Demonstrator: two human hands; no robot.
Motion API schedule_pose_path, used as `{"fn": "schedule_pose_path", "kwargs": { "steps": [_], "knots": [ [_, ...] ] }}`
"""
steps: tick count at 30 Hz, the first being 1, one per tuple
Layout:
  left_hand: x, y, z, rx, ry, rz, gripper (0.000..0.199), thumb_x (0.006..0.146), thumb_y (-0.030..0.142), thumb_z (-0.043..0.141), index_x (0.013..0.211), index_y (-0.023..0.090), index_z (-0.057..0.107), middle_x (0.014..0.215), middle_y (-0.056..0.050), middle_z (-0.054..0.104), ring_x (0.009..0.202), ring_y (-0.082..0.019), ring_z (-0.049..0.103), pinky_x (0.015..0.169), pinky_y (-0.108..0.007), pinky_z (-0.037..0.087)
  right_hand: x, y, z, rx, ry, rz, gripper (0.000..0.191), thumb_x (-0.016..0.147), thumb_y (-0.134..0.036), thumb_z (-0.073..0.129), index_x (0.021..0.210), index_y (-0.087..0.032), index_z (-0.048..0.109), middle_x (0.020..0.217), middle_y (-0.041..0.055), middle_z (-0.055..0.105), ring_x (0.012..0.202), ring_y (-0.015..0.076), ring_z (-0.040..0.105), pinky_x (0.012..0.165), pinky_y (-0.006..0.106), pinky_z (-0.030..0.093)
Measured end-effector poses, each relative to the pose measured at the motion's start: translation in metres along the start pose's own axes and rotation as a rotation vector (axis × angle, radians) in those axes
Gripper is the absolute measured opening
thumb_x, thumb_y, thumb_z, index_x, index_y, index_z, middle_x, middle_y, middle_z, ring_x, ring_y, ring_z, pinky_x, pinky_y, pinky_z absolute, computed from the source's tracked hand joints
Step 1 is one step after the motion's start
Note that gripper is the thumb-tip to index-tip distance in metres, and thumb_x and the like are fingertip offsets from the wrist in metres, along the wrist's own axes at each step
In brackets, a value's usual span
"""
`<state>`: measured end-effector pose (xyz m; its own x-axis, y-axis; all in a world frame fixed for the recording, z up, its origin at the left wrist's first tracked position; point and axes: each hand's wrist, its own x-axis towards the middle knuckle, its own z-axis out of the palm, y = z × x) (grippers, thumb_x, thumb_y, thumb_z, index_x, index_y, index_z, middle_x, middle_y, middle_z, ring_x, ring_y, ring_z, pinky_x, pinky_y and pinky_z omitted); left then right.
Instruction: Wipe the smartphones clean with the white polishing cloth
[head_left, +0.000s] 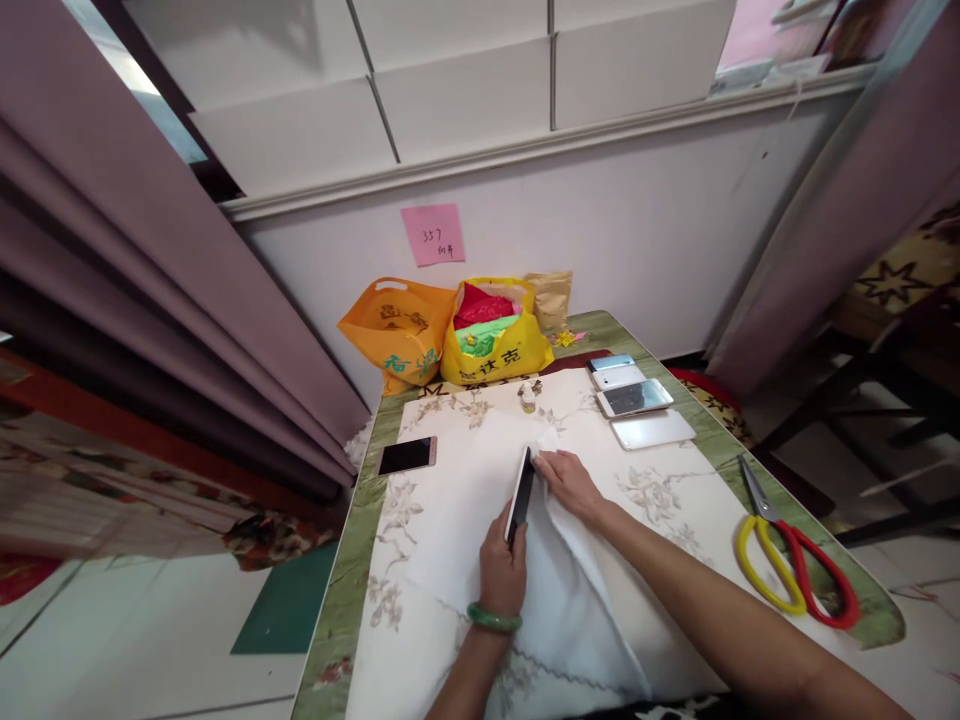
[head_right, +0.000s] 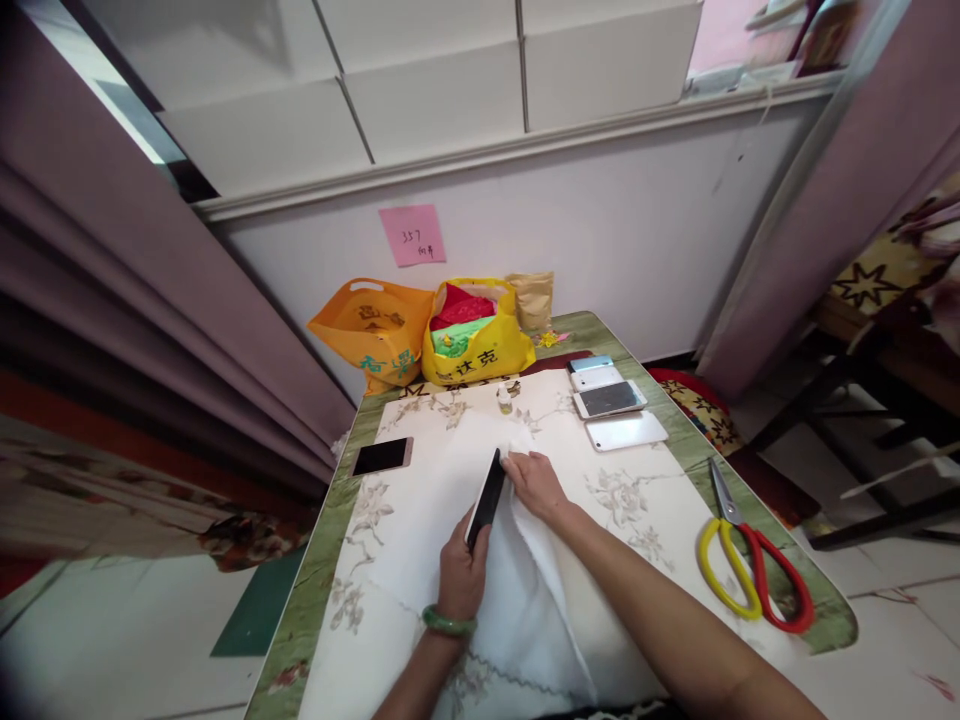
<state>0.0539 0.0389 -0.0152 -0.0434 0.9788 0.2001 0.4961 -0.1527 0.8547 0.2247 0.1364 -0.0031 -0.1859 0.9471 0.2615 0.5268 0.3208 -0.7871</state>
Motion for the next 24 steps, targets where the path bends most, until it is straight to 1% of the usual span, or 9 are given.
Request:
{"fn": "schedule_pose_path", "kwargs": {
  "steps": [3,7,11,13,15,17,20,22,24],
  "knots": [
    [0.0,0.002,-0.002,-0.008,-0.001,0.009,0.041,0.091,0.034,0.047,0.128,0.018,0.054,0.119,-0.011,0.065,0.113,-0.023,0.059,0.099,-0.038,0.047,-0.003,0.001,0.001,-0.033,0.016,-0.015,0.047,0.097,-0.054,0.03,0.077,-0.024,0.06,0.08,0.0009,0.069,0.081,0.0189,0.063,0.104,0.048,0.031],
    [-0.001,0.001,-0.001,0.018,0.008,0.026,0.044,0.086,0.033,0.055,0.127,0.018,0.054,0.12,-0.011,0.063,0.113,-0.024,0.059,0.098,-0.041,0.047,-0.009,-0.002,0.004,-0.005,0.043,0.001,0.044,0.098,-0.051,0.029,0.079,-0.024,0.059,0.086,0.0,0.069,0.085,0.0196,0.063,0.104,0.049,0.031],
    [0.0,0.001,0.0,0.068,0.093,0.029,0.036,0.083,0.03,0.056,0.116,0.016,0.06,0.113,-0.012,0.066,0.108,-0.025,0.06,0.096,-0.042,0.048,-0.012,-0.004,-0.005,0.066,0.13,0.074,0.047,0.098,-0.051,0.026,0.072,-0.023,0.055,0.07,-0.0014,0.063,0.07,0.0182,0.06,0.085,0.036,0.046],
    [0.005,0.007,-0.005,0.048,0.093,0.012,0.031,0.085,0.031,0.053,0.111,0.016,0.063,0.106,-0.01,0.068,0.099,-0.024,0.064,0.09,-0.038,0.051,-0.014,-0.003,-0.016,0.165,0.245,0.165,0.047,0.096,-0.054,0.031,0.072,-0.021,0.055,0.068,-0.0003,0.061,0.069,0.0191,0.058,0.072,0.031,0.048],
    [0.013,0.019,-0.015,0.021,0.073,-0.008,0.029,0.087,0.034,0.052,0.105,0.016,0.065,0.094,-0.007,0.071,0.085,-0.02,0.066,0.08,-0.032,0.053,-0.016,-0.003,-0.032,0.311,0.378,0.262,0.045,0.091,-0.056,0.04,0.073,-0.019,0.058,0.069,0.0009,0.063,0.071,0.0205,0.058,0.069,0.031,0.048],
    [0.023,0.035,-0.028,0.034,0.107,0.004,0.025,0.086,0.036,0.055,0.098,0.018,0.067,0.084,-0.003,0.071,0.076,-0.018,0.065,0.073,-0.028,0.053,-0.018,-0.005,-0.051,0.472,0.49,0.354,0.044,0.087,-0.057,0.048,0.079,-0.017,0.064,0.075,0.0027,0.067,0.077,0.0227,0.06,0.073,0.032,0.049],
    [0.038,0.059,-0.042,0.123,0.232,0.121,0.023,0.082,0.036,0.061,0.094,0.018,0.068,0.083,-0.004,0.071,0.072,-0.017,0.065,0.066,-0.025,0.051,-0.023,-0.012,-0.072,0.638,0.616,0.538,0.047,0.084,-0.057,0.052,0.098,-0.015,0.069,0.092,0.0058,0.072,0.093,0.0244,0.063,0.083,0.033,0.049],
    [0.045,0.069,-0.044,0.168,0.274,0.216,0.02,0.08,0.033,0.063,0.092,0.018,0.069,0.083,-0.005,0.071,0.071,-0.016,0.064,0.067,-0.026,0.051,-0.028,-0.021,-0.076,0.652,0.672,0.621,0.05,0.085,-0.056,0.051,0.105,-0.014,0.069,0.102,0.0073,0.071,0.102,0.024,0.062,0.09,0.033,0.047],
    [0.048,0.073,-0.038,0.178,0.253,0.259,0.016,0.081,0.031,0.063,0.089,0.018,0.068,0.08,-0.004,0.07,0.067,-0.014,0.062,0.064,-0.025,0.051,-0.033,-0.032,-0.071,0.623,0.7,0.597,0.053,0.086,-0.056,0.05,0.109,-0.012,0.068,0.109,0.0086,0.07,0.108,0.0246,0.06,0.096,0.034,0.045]
  ]
}}
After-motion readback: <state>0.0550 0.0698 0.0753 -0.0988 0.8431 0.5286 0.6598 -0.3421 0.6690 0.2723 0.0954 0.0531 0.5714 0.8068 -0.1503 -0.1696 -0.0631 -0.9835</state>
